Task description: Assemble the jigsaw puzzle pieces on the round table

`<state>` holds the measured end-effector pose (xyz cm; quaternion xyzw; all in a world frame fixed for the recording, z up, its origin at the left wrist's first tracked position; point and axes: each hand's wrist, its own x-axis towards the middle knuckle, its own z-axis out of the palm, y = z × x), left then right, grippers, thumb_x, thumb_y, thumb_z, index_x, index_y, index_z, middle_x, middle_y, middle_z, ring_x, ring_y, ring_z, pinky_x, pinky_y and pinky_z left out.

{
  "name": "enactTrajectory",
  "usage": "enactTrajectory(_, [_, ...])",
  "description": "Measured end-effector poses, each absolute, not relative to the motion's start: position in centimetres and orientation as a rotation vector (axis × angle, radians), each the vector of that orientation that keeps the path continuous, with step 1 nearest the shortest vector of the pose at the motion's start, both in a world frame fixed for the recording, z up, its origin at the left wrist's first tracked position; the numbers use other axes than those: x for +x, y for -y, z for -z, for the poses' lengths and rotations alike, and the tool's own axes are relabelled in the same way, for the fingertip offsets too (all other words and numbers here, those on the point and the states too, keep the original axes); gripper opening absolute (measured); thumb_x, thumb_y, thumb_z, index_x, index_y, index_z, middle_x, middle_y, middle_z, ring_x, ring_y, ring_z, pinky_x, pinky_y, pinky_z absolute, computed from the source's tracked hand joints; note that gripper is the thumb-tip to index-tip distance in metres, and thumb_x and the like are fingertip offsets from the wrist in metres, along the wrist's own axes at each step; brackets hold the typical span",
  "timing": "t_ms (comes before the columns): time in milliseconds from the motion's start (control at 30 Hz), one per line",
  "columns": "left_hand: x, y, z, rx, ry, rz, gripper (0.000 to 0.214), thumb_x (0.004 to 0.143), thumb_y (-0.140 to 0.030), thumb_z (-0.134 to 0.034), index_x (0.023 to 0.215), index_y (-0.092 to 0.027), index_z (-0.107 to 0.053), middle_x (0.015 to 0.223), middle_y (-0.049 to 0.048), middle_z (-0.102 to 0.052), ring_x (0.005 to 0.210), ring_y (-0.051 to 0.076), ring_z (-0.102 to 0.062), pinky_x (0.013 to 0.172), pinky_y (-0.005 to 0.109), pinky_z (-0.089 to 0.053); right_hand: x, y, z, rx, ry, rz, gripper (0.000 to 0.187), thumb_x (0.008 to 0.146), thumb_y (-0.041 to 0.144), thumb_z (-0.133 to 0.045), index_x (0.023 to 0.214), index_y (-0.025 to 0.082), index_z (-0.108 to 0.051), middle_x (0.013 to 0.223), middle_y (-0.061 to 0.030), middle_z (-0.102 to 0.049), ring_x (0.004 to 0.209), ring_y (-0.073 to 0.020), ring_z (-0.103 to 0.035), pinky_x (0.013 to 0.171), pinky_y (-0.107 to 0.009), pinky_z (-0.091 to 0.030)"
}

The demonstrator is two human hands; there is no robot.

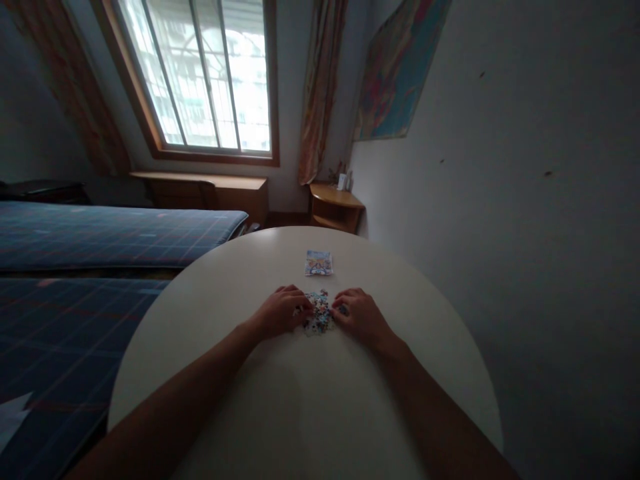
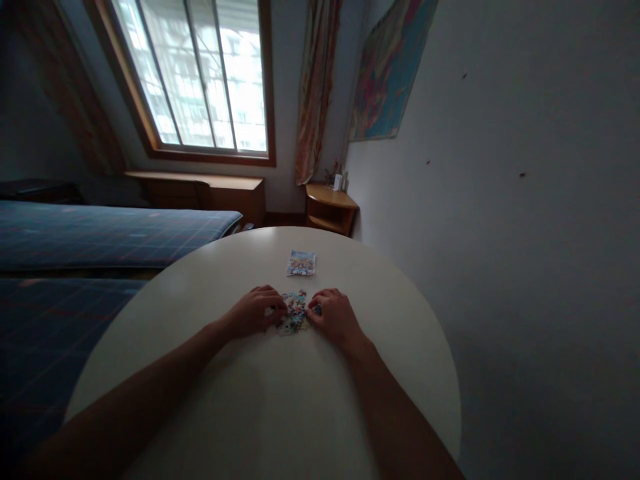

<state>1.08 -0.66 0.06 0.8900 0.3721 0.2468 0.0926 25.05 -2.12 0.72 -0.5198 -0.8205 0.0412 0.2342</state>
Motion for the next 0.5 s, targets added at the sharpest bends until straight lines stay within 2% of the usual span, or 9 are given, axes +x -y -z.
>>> enactTrajectory(133, [1.2, 0.1, 0.3, 2.523, -1.263, -0.848, 0.013, 0.092, -0.028, -0.061, 0.094, -0.022, -0.073, 0.093, 0.0039, -0.074, 0.093, 0.021, -0.064, 0.089, 0.032, -0.047, 24.8, 1.7, -0.3, -1.465, 2.203, -0.072, 0.018, 0.092, 0.028, -0.058, 0.087, 0.021, -0.074, 0.103, -0.0063, -0.072, 0.101, -0.0210, -0.060, 0.095, -0.033, -0.042])
enactTrajectory(267, [1.0, -0.5, 0.6, 2.386, -1.411, -0.917, 0.016, 0.092, -0.029, -0.060, 0.099, -0.022, -0.073, 0.091, 0.0031, -0.075, 0.087, 0.020, -0.066, 0.082, 0.030, -0.050, 24.6, 1.0, 0.1, -1.513, 2.149, -0.049, 0.020, 0.093, 0.027, -0.057, 0.088, 0.019, -0.074, 0.104, -0.0086, -0.071, 0.102, -0.0224, -0.059, 0.095, -0.034, -0.042])
enactTrajectory(367, [0.8, -0.8, 0.8, 2.340, -1.454, -0.917, 0.016, 0.092, -0.028, -0.060, 0.097, -0.022, -0.074, 0.090, 0.0023, -0.075, 0.088, 0.019, -0.067, 0.083, 0.029, -0.050, 24.5, 0.7, 0.2, -1.524, 2.120, -0.046, 0.019, 0.092, 0.026, -0.058, 0.093, 0.017, -0.074, 0.106, -0.0103, -0.070, 0.103, -0.0239, -0.058, 0.095, -0.035, -0.042])
enactTrajectory(500, [0.5, -1.1, 0.9, 2.316, -1.501, -0.909, 0.018, 0.092, -0.030, -0.060, 0.098, -0.022, -0.075, 0.091, 0.0026, -0.076, 0.088, 0.020, -0.068, 0.085, 0.029, -0.049, 24.2, 1.0, 0.2, -1.469, 2.136, -0.076, 0.018, 0.093, 0.026, -0.059, 0.100, 0.020, -0.074, 0.110, -0.0082, -0.070, 0.106, -0.0225, -0.058, 0.098, -0.035, -0.041])
